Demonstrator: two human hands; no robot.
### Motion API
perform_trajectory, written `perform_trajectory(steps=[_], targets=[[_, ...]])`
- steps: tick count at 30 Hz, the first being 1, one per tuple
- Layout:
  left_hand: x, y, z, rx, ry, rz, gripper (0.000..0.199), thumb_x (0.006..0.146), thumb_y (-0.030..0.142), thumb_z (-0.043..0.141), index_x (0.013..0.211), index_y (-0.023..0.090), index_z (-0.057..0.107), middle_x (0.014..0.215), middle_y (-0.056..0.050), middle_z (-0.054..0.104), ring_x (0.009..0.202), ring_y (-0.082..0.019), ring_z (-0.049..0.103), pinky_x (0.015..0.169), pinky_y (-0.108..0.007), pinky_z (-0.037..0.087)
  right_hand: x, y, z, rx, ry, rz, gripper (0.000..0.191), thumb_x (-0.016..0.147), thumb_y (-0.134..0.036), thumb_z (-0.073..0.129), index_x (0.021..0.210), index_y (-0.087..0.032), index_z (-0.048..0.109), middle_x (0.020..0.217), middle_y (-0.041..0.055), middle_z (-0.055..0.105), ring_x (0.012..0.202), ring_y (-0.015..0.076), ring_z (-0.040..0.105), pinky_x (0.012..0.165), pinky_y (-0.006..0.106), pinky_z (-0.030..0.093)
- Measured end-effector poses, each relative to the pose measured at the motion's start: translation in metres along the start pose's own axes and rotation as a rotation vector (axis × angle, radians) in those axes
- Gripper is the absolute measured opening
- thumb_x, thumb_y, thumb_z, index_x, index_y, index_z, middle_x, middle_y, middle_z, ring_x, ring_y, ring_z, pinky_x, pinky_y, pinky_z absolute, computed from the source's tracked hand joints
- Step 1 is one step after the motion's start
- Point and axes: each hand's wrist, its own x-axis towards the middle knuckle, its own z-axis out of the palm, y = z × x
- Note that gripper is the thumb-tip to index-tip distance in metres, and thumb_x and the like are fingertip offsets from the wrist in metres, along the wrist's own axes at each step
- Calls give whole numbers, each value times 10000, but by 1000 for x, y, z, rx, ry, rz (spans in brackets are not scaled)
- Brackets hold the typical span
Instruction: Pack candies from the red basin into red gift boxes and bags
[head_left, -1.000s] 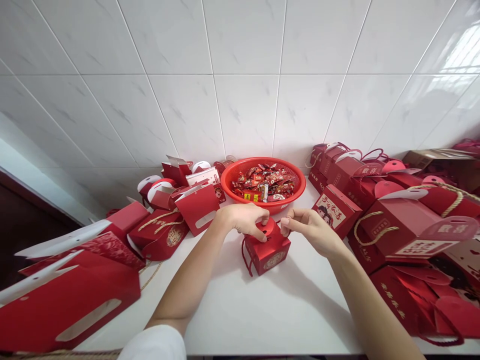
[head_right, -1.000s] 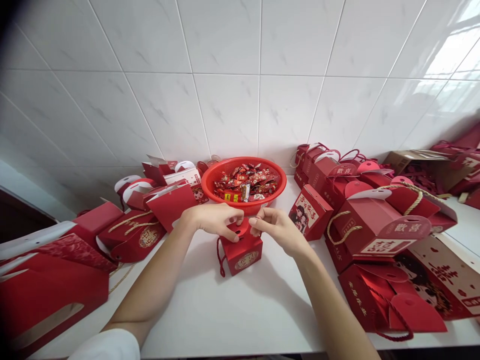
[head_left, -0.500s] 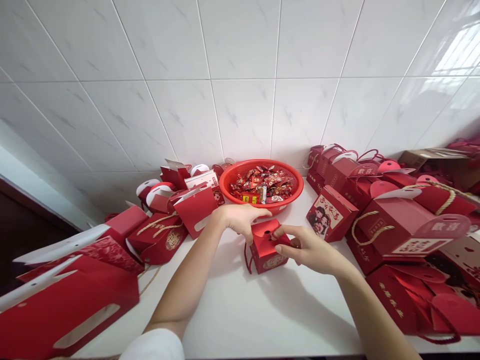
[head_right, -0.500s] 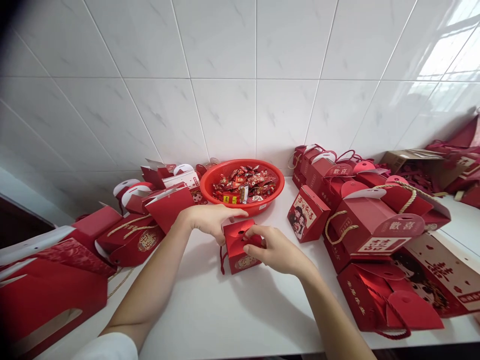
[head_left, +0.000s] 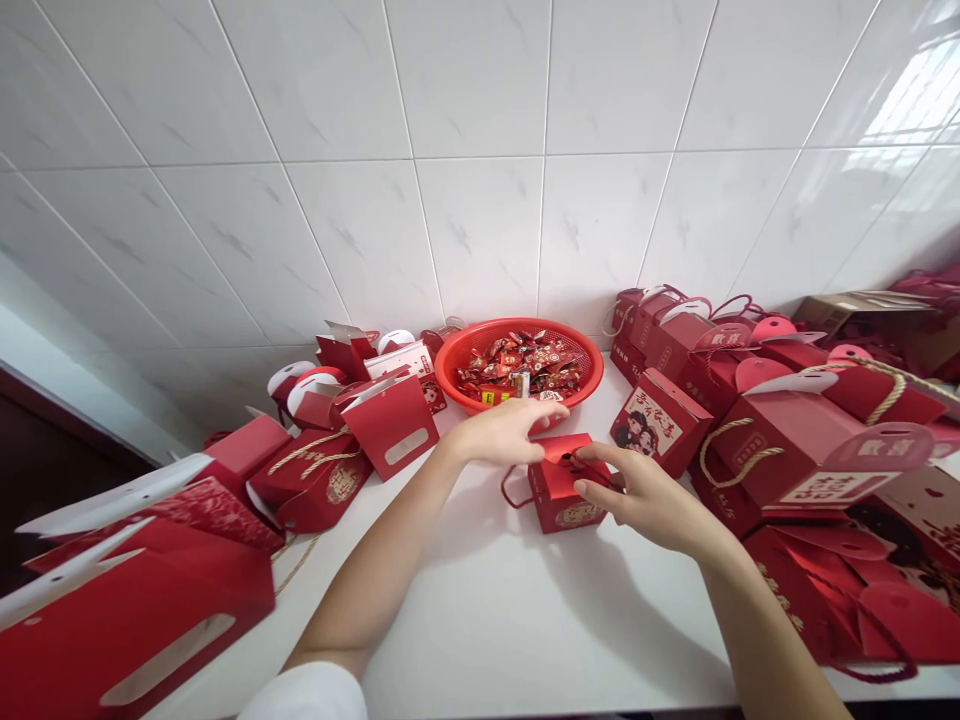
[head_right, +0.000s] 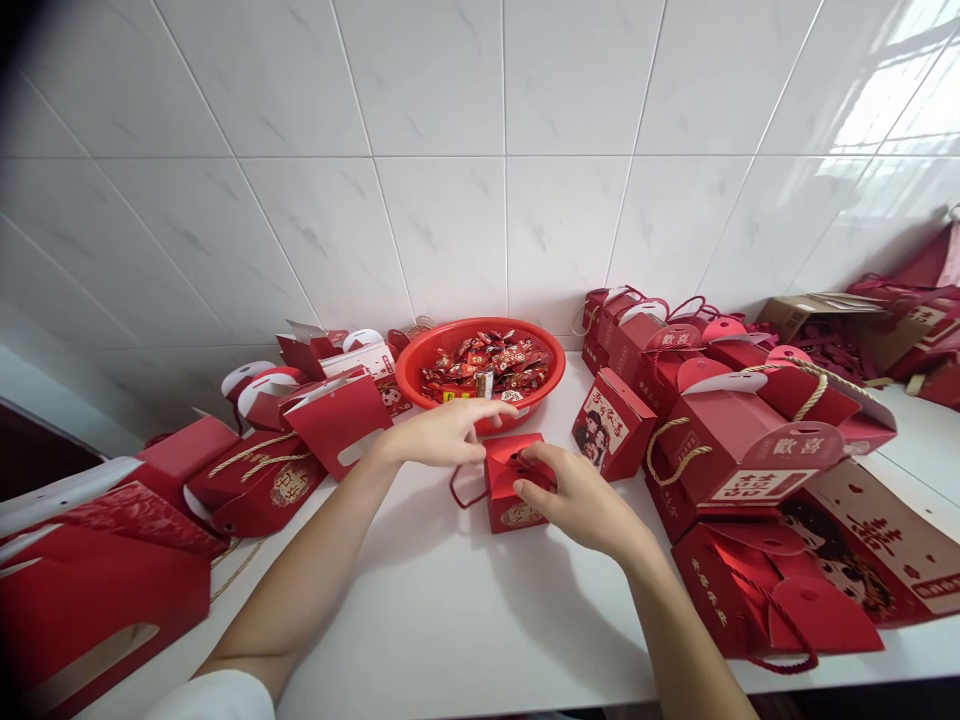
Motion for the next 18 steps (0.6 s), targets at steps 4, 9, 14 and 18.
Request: perform_trajectory(steps=[4,9,14,18], targets=[[-6,4,-11,-405,129,-104,522,787,138,578,1305,196,557,1228,-93,631,725,-129,670,758,-321,571,2,-1,0,32,-2,16,299,889,-412,565,1053,-180,659,1018,78,699,733,180,610,589,284,467],[-18,17,-14,-791,84,77,418,847,284,709,1237,179,605,1266,-131,601,886,-190,719,844,-375,581,5,-10,2,139,130,-7,381,839,-494,653,1055,-179,662,989,60,690,732,164,595,604,266,466],[-29,36,-2,-823,50,229,506,853,342,755,1322,237,597,1422,-136,550,1249,-296,598,943,-379,554,7,-23,9,166,230,-134,303,833,-450,676,991,-192,656,777,15,647,639,150,552,551,253,432],[-40,48,3,-797,110,301,553,875,330,735,1394,277,551,1468,-124,523,1229,-301,622,943,-396,570,2,-36,15,45,390,-165,180,897,-336,569,783,-197,571,631,-24,556,551,117,472,483,226,354]])
